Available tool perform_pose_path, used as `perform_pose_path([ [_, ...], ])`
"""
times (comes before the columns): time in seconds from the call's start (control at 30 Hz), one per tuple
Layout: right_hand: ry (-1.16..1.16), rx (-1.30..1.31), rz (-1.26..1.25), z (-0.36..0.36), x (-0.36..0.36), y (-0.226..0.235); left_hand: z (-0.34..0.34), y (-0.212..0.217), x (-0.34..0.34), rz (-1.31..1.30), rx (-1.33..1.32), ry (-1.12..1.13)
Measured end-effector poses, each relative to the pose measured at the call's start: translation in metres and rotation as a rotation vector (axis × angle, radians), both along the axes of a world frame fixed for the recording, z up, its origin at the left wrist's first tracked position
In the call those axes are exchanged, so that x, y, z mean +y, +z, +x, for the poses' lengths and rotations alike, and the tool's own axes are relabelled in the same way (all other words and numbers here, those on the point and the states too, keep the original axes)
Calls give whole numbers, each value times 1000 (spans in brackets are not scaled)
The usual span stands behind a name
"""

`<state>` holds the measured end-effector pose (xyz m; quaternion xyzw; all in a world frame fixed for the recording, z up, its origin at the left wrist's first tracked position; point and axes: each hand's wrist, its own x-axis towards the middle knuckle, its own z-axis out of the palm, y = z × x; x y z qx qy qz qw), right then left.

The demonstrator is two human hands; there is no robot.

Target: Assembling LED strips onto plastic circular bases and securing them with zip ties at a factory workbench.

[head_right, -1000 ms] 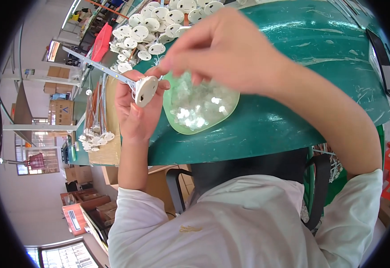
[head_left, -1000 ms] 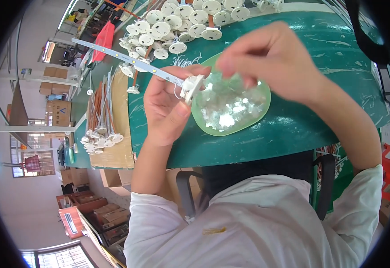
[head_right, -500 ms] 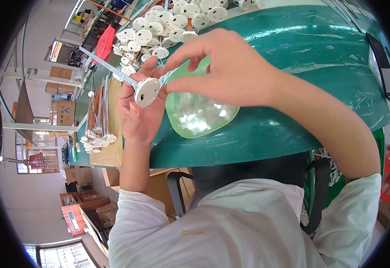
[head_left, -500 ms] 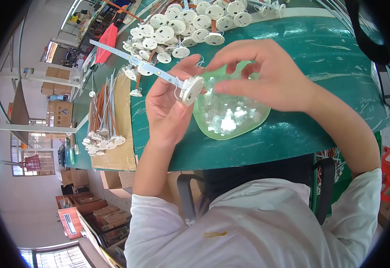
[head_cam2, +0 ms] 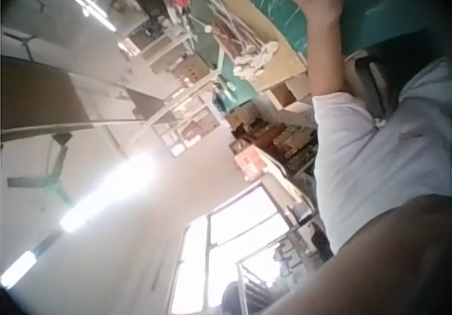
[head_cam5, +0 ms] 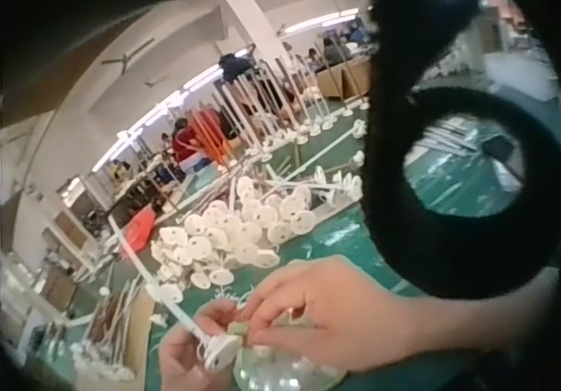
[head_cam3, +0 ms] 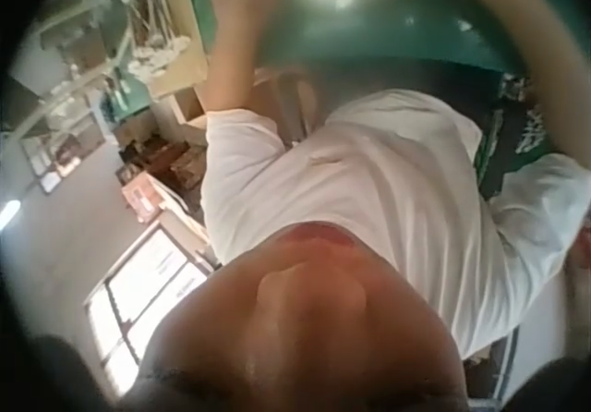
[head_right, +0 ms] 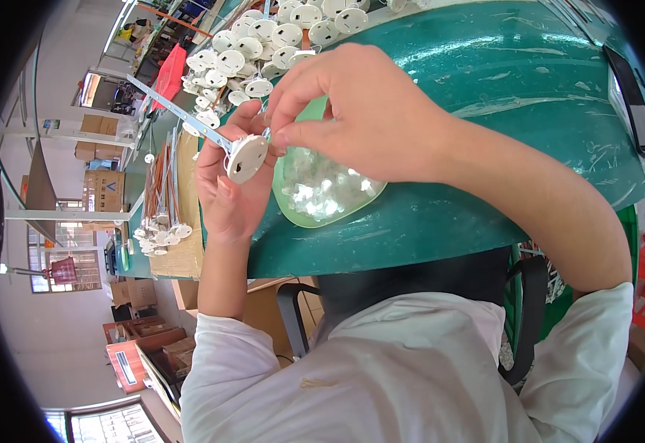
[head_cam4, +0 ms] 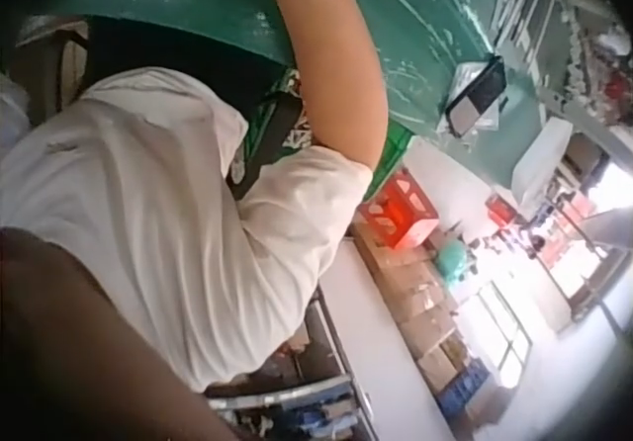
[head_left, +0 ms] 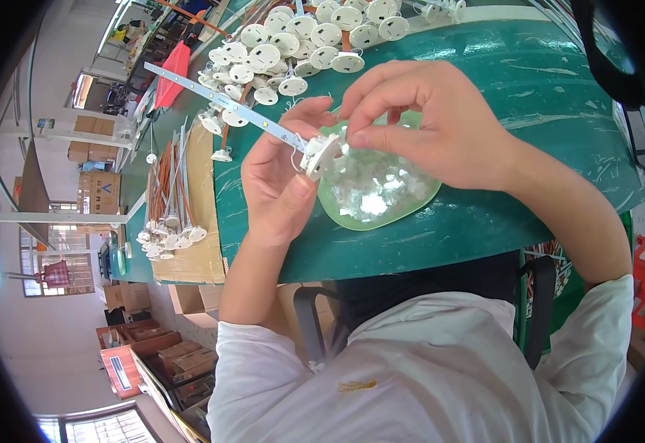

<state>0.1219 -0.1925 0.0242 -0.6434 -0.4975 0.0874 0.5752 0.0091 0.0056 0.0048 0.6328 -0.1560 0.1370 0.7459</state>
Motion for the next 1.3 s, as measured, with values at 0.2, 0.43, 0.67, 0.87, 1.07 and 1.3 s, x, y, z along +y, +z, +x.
perform_pose_path([
  [0.2,-92,49,28,28,-6,-1,0,-1,6,-46,-29,33],
  [0.43,-492,99,-61,51,-12,21,0,-1,9,-47,-34,45],
  [0.67,-651,230,-177,52,-15,35,-1,-1,7,-51,-37,50],
  [0.87,-546,183,-72,73,-16,15,-1,-2,7,-54,-20,53],
  [1.07,-477,225,61,73,-16,7,-1,-2,9,-33,5,47],
  [1.3,-666,383,-100,32,-12,50,2,-7,6,191,-75,22],
])
